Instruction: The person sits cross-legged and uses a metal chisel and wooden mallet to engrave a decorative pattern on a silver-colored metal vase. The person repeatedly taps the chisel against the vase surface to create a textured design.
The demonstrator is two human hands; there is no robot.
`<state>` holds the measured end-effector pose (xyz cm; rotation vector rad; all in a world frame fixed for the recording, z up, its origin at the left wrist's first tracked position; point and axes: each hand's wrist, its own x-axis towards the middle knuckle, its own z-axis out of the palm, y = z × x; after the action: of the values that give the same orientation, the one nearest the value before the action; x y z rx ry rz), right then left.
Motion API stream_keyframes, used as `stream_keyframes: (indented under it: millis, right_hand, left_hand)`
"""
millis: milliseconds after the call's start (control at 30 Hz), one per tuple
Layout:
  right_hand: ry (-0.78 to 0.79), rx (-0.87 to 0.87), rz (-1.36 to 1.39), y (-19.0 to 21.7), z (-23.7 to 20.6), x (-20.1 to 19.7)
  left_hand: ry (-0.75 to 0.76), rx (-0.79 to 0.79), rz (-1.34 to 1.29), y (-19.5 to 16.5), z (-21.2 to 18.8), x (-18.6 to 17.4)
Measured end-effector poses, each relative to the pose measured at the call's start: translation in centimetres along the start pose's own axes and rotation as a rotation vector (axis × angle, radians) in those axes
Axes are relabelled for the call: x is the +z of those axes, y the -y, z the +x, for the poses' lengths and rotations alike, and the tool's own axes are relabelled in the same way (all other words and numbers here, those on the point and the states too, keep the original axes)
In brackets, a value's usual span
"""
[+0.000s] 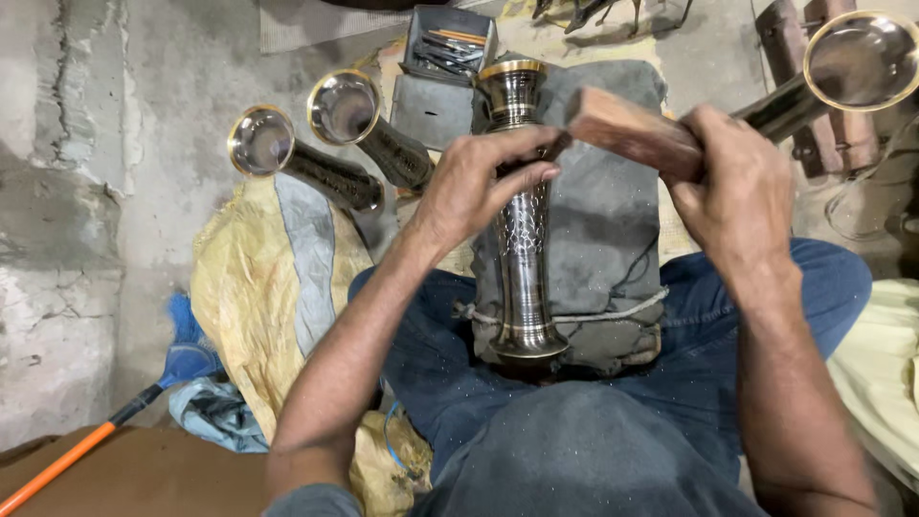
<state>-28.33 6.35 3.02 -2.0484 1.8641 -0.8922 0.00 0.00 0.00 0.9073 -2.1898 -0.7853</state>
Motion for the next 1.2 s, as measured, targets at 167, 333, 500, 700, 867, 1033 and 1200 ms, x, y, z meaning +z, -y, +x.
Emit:
stream_keyframes:
  millis: [167,333,500,700,867,1033,1200]
  right_hand:
    - [-0.065,-0.012,0.118,0.1,-3.2,1.6]
    - [-0.065,0.021,-0.071,-0.5,-5.9,2.9]
    - [-0.113,0.023,-0.031,0.4,-7.9,3.6]
    - [-0.183,0.041,0.121,1.8,-7.9,4.8]
    - [-0.166,0.010,0.122,3.0,-6.8,6.4]
    - [-0.154,-0.005,0.020,4.1,-5.1,7.1]
    - [-0.017,-0.049,-0.061,4.5,-3.4,7.6]
  left_hand:
    - [0.103,-0.018,0.020,-1.8,0.1,-1.2]
    - [0.210,0.019,0.070,-2.2,0.7,-1.7]
    - [0.221,0.054,0.060,-2.8,-1.1,-2.8]
    - [0.255,0.063,0.052,-3.1,-2.9,-3.9]
    - [0.226,0.069,0.032,-2.4,-4.4,-5.3]
    - [0.087,-0.042,-0.076,-1.0,-4.6,-6.4]
    - [-0.203,-0.306,-0.231,-0.2,-4.8,-6.3]
